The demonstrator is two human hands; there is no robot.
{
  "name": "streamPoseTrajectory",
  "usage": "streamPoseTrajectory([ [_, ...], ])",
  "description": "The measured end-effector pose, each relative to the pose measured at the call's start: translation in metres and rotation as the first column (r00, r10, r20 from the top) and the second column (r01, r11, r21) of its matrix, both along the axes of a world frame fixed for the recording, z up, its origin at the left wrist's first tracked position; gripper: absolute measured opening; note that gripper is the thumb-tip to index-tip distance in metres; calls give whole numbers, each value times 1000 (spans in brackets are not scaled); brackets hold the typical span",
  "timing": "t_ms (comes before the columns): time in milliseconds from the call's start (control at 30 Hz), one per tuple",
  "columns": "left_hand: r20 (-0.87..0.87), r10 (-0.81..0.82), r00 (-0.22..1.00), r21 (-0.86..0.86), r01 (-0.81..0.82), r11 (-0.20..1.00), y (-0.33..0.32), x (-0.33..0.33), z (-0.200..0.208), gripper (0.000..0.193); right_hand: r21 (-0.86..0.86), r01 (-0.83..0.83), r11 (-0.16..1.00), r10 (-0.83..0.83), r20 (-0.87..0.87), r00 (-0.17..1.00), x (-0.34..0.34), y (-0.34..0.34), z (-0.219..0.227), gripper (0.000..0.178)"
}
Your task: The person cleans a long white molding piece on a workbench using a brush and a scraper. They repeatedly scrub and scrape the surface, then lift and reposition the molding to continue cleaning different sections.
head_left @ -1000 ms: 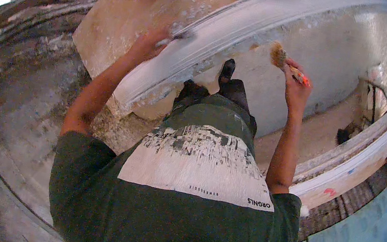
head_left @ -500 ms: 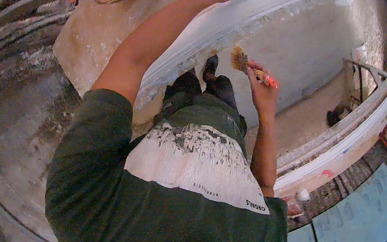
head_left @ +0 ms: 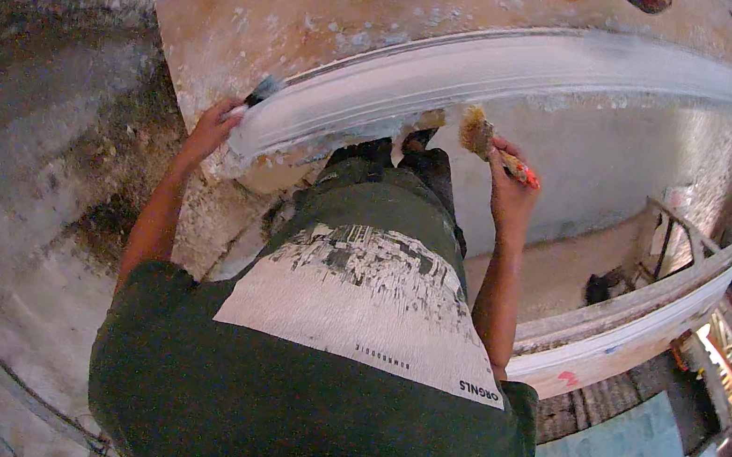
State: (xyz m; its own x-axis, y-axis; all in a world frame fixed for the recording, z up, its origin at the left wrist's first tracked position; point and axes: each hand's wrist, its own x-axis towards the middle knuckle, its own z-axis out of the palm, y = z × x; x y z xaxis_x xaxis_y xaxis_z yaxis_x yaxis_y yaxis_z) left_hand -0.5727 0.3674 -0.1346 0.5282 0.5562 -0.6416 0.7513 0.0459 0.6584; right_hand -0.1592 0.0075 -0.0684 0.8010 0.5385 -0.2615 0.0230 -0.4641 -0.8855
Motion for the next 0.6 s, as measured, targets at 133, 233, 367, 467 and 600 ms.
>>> streamPoseTrajectory([
  [133, 147, -286, 947, 302, 232, 924, -48, 150, -19, 47, -6, -111, 994, 111, 39, 993, -5, 26, 11, 20],
  [233, 305, -314, 899, 368, 193, 909, -90, 287, -34, 44, 60, -263, 963, 256, 101, 961, -8, 43, 9, 17],
  [367, 150, -408, 901, 337, 341, 878, -89, 359, 2, 42, 31, -386, 922, 373, 191, 908, -18, 68, 8, 14],
  [467, 70, -497, 865, 553, 381, 741, -75, 293, -12, 45, -14, -345, 939, 333, 301, 894, 8, 64, 8, 15],
  [600, -179, -406, 896, 531, 436, 727, -50, 150, 18, 42, 60, -64, 996, 59, 82, 995, 53, 19, 7, 18],
])
